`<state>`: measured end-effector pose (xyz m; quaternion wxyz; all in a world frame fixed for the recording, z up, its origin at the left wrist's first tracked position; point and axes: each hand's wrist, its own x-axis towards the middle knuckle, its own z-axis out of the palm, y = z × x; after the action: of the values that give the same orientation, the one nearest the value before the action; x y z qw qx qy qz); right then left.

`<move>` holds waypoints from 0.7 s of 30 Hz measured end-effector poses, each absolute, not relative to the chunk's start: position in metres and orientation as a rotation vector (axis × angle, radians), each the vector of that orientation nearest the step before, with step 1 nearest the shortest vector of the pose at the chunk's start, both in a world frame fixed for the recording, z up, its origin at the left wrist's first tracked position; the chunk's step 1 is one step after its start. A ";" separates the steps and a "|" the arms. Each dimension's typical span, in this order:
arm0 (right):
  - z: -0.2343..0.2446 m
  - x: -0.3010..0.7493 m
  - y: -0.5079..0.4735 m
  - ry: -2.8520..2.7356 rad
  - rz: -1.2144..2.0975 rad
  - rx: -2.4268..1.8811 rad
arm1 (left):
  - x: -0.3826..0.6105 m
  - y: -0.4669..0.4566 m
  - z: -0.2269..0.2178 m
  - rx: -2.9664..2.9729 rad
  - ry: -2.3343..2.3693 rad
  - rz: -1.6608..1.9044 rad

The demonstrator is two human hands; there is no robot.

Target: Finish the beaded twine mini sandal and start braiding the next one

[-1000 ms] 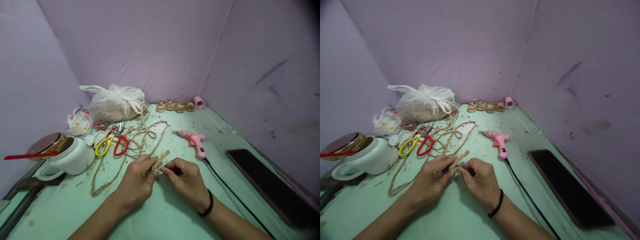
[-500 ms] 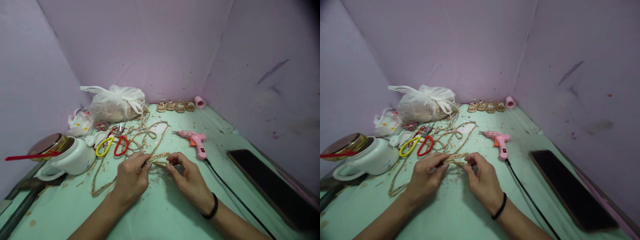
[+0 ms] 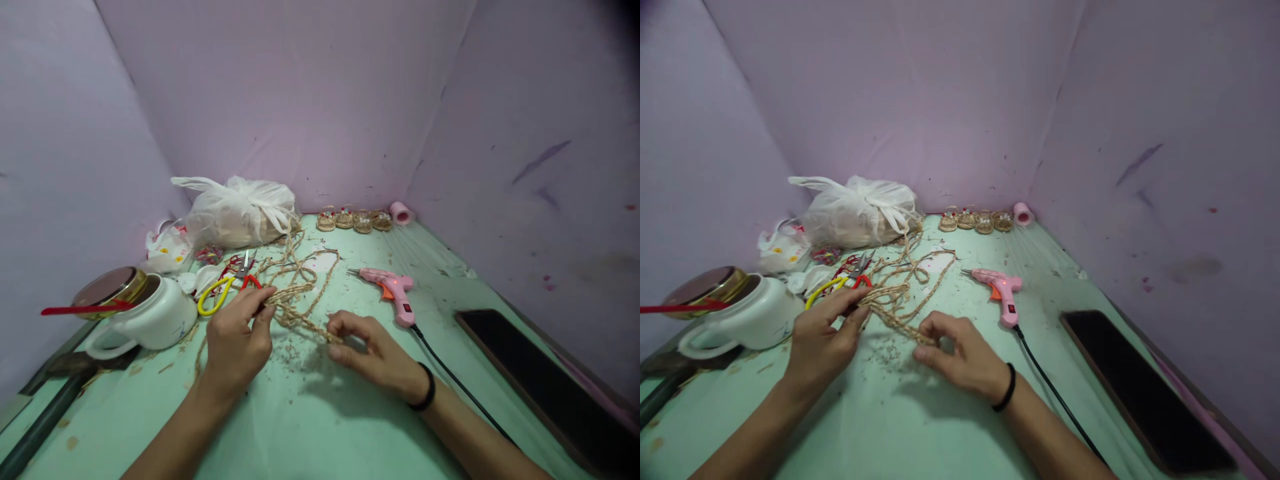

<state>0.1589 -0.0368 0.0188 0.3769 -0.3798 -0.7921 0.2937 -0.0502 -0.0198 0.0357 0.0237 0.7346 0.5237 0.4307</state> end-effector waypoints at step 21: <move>0.012 0.155 -0.049 -1.849 0.013 -1.153 | -0.029 -0.034 0.018 2.231 1.507 0.983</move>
<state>0.1546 -0.0487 0.0117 0.4627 -0.4691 -0.7522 0.0055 -0.0287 -0.0343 0.0176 0.1372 0.7711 0.5209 0.3395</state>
